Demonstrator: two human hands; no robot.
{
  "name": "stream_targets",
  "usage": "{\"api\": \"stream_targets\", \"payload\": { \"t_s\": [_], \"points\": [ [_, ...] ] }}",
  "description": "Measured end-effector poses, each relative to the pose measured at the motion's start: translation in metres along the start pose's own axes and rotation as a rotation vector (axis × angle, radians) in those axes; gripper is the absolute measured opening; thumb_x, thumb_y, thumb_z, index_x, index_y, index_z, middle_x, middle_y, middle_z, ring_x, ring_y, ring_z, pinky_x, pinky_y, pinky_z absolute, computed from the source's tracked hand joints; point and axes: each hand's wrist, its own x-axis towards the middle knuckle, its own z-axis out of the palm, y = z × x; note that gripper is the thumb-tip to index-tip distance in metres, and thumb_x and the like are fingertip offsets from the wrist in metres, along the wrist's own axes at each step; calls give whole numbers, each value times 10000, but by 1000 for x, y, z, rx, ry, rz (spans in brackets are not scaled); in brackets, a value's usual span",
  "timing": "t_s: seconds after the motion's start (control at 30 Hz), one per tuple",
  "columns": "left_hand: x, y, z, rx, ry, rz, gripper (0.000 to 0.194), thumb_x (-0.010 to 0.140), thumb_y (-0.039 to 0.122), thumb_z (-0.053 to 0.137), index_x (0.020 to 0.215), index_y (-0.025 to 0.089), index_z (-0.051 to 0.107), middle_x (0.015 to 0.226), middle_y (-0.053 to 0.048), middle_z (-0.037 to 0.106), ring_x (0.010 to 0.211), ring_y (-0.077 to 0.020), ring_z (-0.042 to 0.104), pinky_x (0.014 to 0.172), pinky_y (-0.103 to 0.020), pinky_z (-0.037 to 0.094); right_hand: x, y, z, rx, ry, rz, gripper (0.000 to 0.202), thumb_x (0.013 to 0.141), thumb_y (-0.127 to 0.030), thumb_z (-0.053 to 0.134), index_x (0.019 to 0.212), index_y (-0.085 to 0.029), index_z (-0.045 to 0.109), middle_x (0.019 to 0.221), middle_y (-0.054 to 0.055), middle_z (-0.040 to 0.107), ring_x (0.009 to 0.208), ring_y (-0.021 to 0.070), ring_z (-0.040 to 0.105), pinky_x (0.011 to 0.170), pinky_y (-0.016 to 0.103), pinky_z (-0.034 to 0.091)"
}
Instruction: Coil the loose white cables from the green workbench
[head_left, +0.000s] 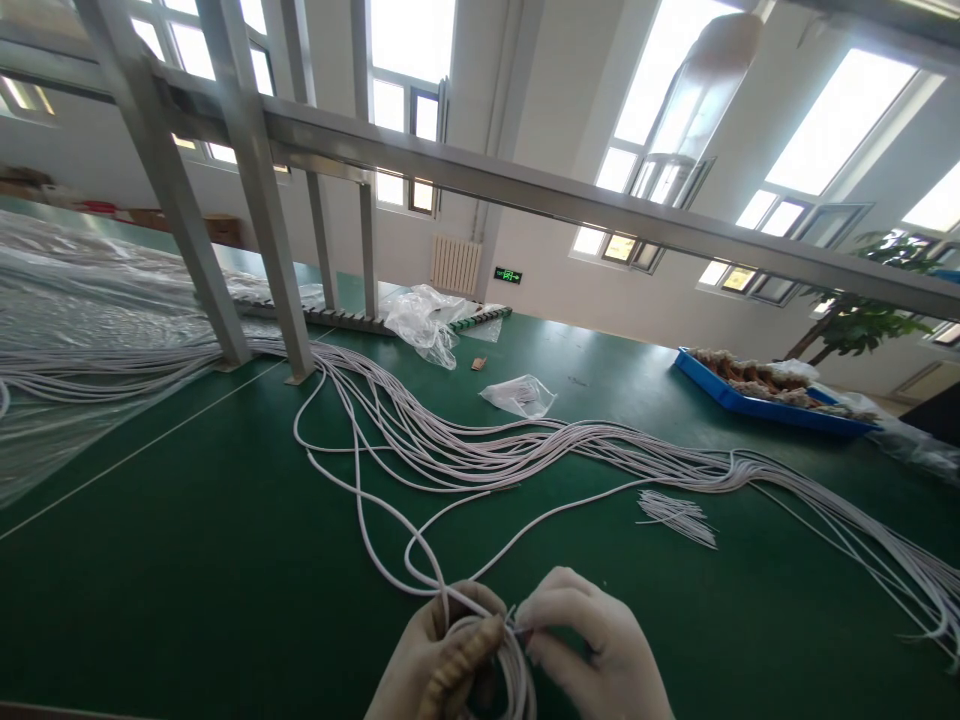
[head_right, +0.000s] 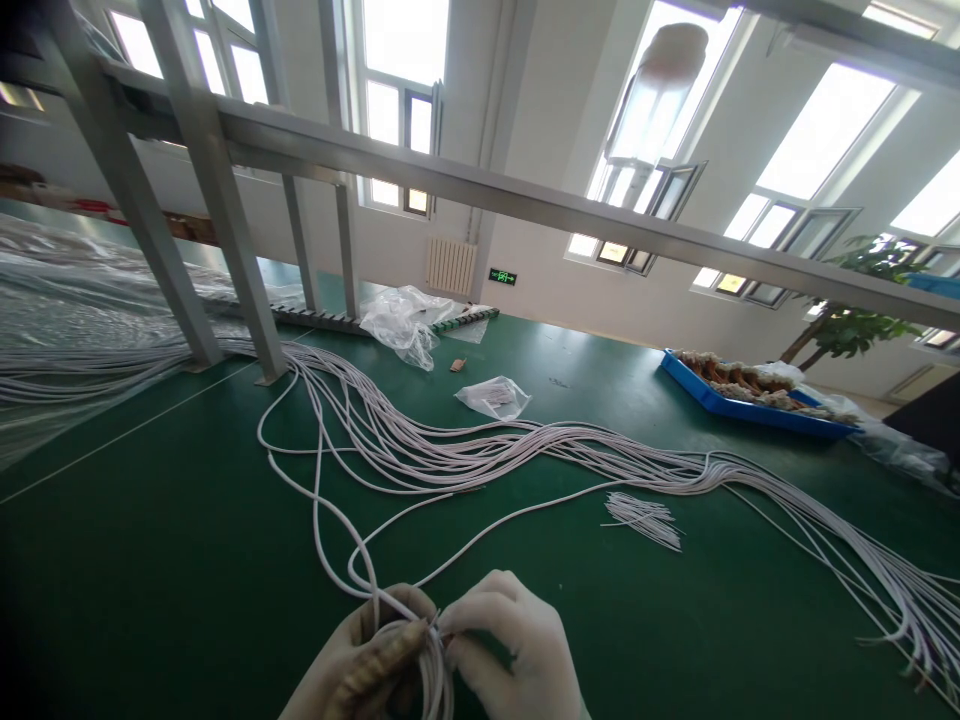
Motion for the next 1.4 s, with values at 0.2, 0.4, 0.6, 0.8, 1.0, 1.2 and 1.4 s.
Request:
{"api": "stream_targets", "payload": {
  "t_s": [0.2, 0.4, 0.6, 0.8, 1.0, 1.2, 1.4],
  "points": [
    [-20, 17, 15, 157, 103, -78, 453, 667, 495, 902, 956, 188, 736, 815, -33, 707, 857, -247, 659, 815, -360, 505, 13, -8, -12, -410, -62, -287, 101, 1000, -310, 626, 995, -269, 718, 887, 36, 660, 774, 193, 609, 638, 311, 503],
    [2, 5, 2, 140, -16, -59, 438, 629, 393, 939, 905, 172, 681, 725, 10, 672, 635, -170, 601, 753, -347, 489, 23, -3, -17, -772, -251, -387, 41, 902, -266, 682, 939, -276, 667, 944, 28, 697, 783, 201, 557, 618, 298, 445],
    [0, 6, 6, 262, -15, -96, 497, 632, 500, 927, 904, 179, 663, 774, -25, 681, 678, -188, 592, 745, -359, 477, 32, -19, -21, -883, -386, -500, 118, 902, -157, 578, 822, -212, 645, 830, 48, 706, 673, 180, 511, 592, 320, 420],
    [-14, 16, 33, 510, 102, -7, 400, 684, 407, 876, 970, 206, 681, 967, -81, 727, 923, -301, 650, 818, -413, 485, 26, -16, -20, -506, -362, -161, 166, 832, -174, 496, 682, -215, 554, 649, -16, 552, 591, 145, 454, 582, 302, 394],
    [-17, 13, 41, 888, 257, 118, 182, 795, 360, 755, 933, 251, 707, 974, -85, 751, 950, -330, 672, 858, -441, 475, 26, -13, -12, -56, -392, 570, 266, 872, -202, 543, 606, -212, 560, 571, -50, 527, 526, 121, 494, 483, 207, 413],
    [-17, 19, 31, 457, 130, 52, 745, 598, 613, 881, 1178, 224, 622, 1053, -107, 726, 991, -347, 673, 899, -466, 518, 29, -12, -41, -106, -340, 31, 233, 947, -433, 642, 1045, -235, 714, 921, 21, 620, 756, 175, 570, 636, 271, 492],
    [-16, 17, 23, 331, 61, -43, 980, 554, 490, 941, 1383, 176, 525, 1094, -127, 722, 992, -346, 683, 979, -508, 485, 33, -12, -41, -433, -451, -249, 233, 1022, -405, 566, 958, -268, 743, 967, 22, 657, 811, 174, 596, 678, 279, 476]
  ]
}}
